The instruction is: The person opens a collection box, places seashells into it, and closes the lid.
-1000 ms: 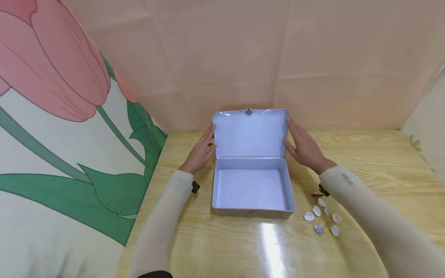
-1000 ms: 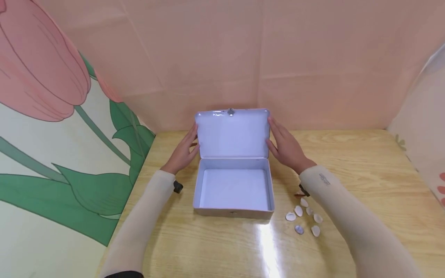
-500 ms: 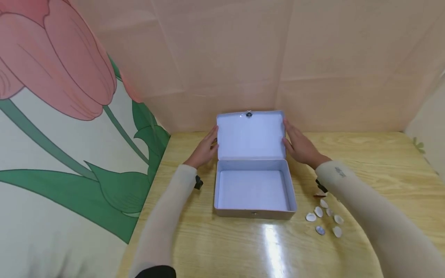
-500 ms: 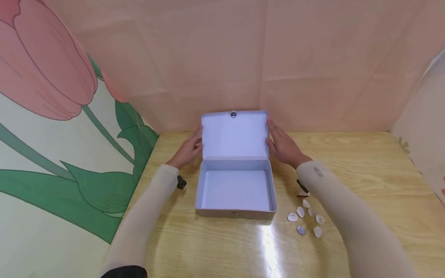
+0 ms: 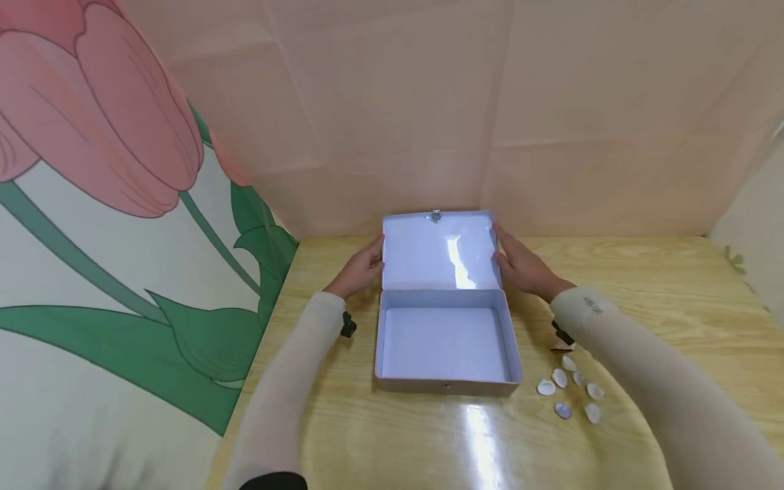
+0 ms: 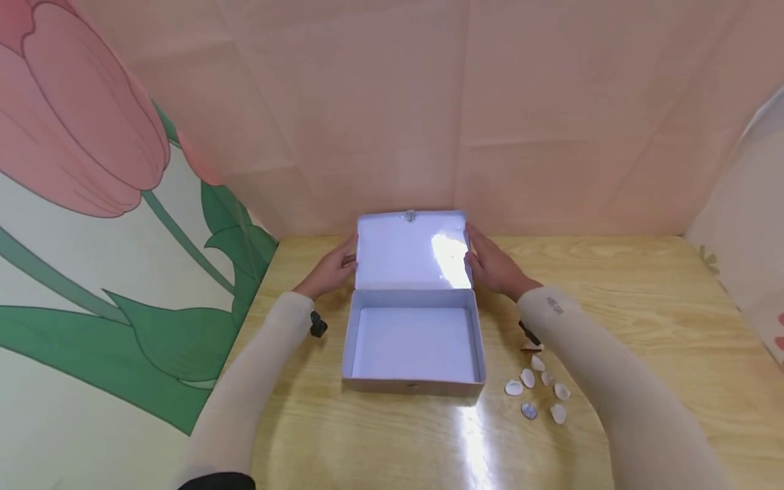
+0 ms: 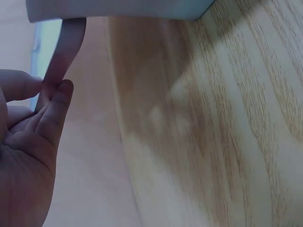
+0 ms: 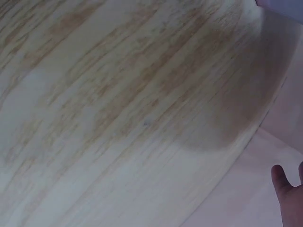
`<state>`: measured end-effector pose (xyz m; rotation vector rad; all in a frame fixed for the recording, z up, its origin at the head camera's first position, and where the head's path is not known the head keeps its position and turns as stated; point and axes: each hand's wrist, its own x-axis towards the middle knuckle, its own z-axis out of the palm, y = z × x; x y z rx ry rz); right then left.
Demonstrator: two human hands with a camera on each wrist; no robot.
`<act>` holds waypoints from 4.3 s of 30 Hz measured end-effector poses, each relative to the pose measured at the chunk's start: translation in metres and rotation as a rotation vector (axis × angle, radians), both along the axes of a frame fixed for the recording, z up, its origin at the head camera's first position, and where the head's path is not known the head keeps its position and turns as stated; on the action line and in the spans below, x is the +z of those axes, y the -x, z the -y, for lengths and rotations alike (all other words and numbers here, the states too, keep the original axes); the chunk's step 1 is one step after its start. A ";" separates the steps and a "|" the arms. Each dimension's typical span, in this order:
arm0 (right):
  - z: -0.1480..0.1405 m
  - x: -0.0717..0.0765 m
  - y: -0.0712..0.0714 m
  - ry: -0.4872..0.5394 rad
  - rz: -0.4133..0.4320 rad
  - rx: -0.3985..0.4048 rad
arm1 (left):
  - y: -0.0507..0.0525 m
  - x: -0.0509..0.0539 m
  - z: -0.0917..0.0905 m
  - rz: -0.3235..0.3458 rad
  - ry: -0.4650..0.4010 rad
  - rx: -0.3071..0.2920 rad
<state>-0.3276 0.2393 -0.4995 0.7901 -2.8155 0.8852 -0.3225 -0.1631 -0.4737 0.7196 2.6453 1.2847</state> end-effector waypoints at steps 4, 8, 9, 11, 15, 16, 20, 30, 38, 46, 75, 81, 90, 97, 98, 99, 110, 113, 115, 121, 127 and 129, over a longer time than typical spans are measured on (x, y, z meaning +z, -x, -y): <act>0.002 0.003 -0.001 0.012 0.036 0.004 | 0.001 -0.001 -0.001 0.067 -0.039 0.011; 0.001 0.001 -0.001 0.015 0.070 0.010 | 0.001 -0.005 -0.001 0.098 -0.021 0.034; 0.000 0.000 -0.002 0.015 0.073 0.013 | 0.001 -0.006 -0.001 0.105 -0.015 0.037; -0.001 -0.004 -0.002 0.023 0.077 0.020 | 0.001 -0.008 -0.001 0.122 -0.002 0.037; -0.003 -0.011 -0.003 0.043 0.089 0.025 | 0.001 -0.012 -0.001 0.166 0.001 0.030; -0.003 -0.013 -0.004 0.046 0.089 0.026 | 0.001 -0.013 -0.001 0.171 0.007 0.031; -0.004 -0.015 -0.004 0.052 0.104 0.035 | 0.001 -0.015 -0.002 0.172 0.029 0.039; 0.000 -0.023 -0.011 0.030 0.134 0.064 | -0.004 -0.019 0.003 0.225 0.029 0.017; 0.006 -0.025 -0.022 -0.104 0.200 -0.026 | -0.012 -0.029 0.005 0.261 -0.025 0.018; 0.005 -0.026 -0.030 -0.121 0.212 -0.032 | -0.018 -0.033 0.004 0.230 0.026 0.025; -0.070 0.039 -0.132 0.026 -0.012 -0.033 | -0.154 0.026 0.017 -0.118 0.131 -0.149; -0.068 0.028 -0.162 0.012 0.002 -0.052 | -0.181 0.017 0.019 -0.176 0.170 -0.124; -0.067 0.017 -0.188 -0.019 0.017 -0.079 | -0.198 0.002 0.025 -0.239 0.183 -0.043; -0.052 0.003 -0.203 -0.101 -0.041 -0.039 | -0.203 0.000 0.030 -0.187 0.175 0.006; -0.049 0.002 -0.204 -0.104 -0.049 -0.032 | -0.204 0.000 0.030 -0.182 0.175 0.012; -0.047 0.002 -0.205 -0.105 -0.056 -0.025 | -0.204 0.000 0.031 -0.178 0.171 0.017; -0.037 0.019 -0.201 -0.226 -0.167 0.087 | -0.203 0.001 0.035 -0.147 0.171 0.044; -0.034 0.022 -0.202 -0.259 -0.173 0.121 | -0.204 0.001 0.036 -0.122 0.178 0.051; -0.032 0.024 -0.204 -0.274 -0.161 0.132 | -0.204 0.001 0.036 -0.116 0.180 0.052; -0.028 0.027 -0.205 -0.303 -0.113 0.137 | -0.203 0.000 0.036 -0.148 0.171 0.045; -0.028 0.022 -0.201 -0.303 -0.182 0.188 | -0.206 0.000 0.036 -0.162 0.183 0.051; -0.028 0.021 -0.199 -0.302 -0.208 0.211 | -0.206 -0.001 0.035 -0.169 0.188 0.054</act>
